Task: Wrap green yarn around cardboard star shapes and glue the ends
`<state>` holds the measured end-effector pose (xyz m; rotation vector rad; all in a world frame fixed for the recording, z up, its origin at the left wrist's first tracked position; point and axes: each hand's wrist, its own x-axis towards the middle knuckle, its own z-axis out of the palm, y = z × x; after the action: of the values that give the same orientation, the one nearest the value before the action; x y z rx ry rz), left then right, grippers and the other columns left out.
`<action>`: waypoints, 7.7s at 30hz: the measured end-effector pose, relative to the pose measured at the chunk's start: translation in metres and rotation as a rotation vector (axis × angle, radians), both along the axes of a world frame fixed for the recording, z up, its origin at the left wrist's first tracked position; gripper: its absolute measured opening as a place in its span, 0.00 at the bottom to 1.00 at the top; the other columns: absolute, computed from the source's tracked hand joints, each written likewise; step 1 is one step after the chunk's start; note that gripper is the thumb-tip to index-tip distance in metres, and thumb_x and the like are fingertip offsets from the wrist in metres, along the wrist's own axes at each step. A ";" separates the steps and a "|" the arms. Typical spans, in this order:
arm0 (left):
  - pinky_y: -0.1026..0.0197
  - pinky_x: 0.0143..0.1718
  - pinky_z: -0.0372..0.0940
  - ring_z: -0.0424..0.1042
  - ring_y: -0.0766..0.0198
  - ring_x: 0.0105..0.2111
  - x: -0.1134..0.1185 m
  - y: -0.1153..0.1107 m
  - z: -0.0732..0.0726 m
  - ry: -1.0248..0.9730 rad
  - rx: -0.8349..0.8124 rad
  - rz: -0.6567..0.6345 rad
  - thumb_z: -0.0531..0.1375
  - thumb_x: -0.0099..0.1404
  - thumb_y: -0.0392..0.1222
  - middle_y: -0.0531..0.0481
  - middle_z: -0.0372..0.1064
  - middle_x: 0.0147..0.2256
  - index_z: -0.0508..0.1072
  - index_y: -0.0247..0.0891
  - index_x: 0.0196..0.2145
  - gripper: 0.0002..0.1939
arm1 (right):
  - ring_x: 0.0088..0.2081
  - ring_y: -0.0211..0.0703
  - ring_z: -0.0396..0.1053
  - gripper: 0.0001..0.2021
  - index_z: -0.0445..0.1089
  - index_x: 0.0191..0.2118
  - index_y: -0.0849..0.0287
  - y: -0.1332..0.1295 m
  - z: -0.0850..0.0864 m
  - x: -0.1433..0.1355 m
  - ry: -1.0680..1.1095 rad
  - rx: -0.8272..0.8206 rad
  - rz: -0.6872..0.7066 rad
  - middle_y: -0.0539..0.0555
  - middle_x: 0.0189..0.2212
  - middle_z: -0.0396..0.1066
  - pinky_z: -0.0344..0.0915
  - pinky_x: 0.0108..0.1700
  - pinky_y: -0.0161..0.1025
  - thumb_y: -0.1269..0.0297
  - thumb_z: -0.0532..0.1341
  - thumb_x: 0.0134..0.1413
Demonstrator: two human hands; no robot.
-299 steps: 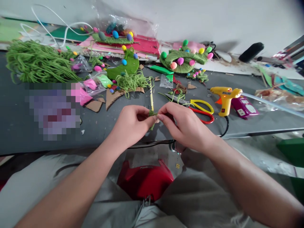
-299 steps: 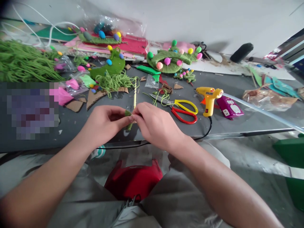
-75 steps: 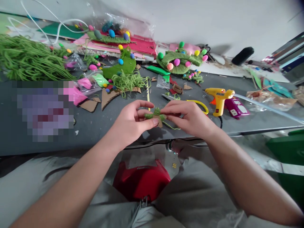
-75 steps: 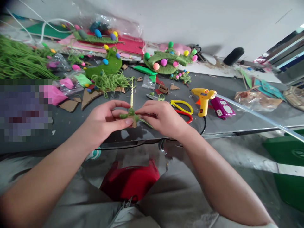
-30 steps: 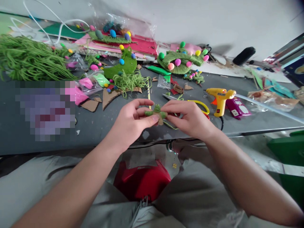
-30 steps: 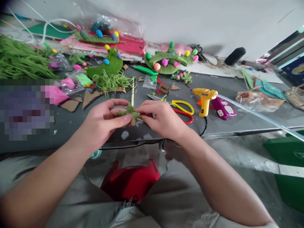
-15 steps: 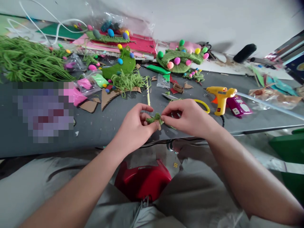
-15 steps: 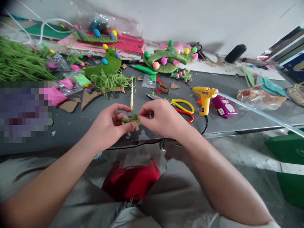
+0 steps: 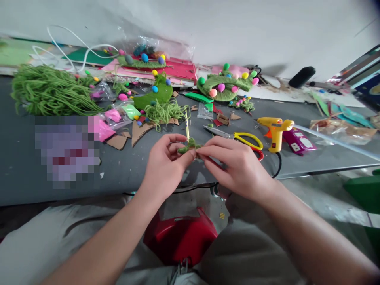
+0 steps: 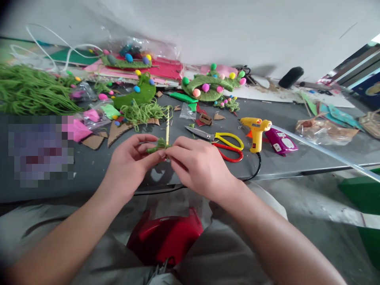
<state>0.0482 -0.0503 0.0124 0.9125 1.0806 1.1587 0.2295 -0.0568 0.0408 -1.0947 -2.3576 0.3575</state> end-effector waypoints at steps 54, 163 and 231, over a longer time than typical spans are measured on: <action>0.58 0.40 0.71 0.78 0.61 0.33 -0.006 -0.002 0.002 0.018 0.019 -0.175 0.72 0.56 0.38 0.53 0.75 0.29 0.72 0.37 0.44 0.20 | 0.37 0.41 0.73 0.09 0.80 0.40 0.58 0.019 -0.004 0.022 0.109 -0.223 0.043 0.53 0.36 0.77 0.67 0.40 0.38 0.73 0.61 0.62; 0.61 0.40 0.71 0.76 0.66 0.31 0.002 0.000 -0.004 0.047 0.041 -0.060 0.71 0.56 0.37 0.57 0.73 0.29 0.71 0.37 0.47 0.22 | 0.38 0.42 0.73 0.09 0.79 0.39 0.60 0.006 -0.007 0.013 0.063 -0.203 -0.106 0.55 0.36 0.77 0.65 0.39 0.38 0.74 0.60 0.62; 0.60 0.34 0.69 0.75 0.63 0.30 -0.003 0.005 -0.008 0.147 0.031 -0.291 0.71 0.56 0.37 0.55 0.73 0.28 0.68 0.36 0.47 0.23 | 0.36 0.40 0.74 0.09 0.81 0.40 0.59 0.029 -0.010 0.022 0.045 -0.126 -0.011 0.53 0.35 0.79 0.66 0.39 0.36 0.73 0.62 0.60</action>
<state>0.0450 -0.0454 0.0039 1.1521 1.0089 0.8804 0.2510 -0.0281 0.0306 -1.1438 -2.3154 0.5270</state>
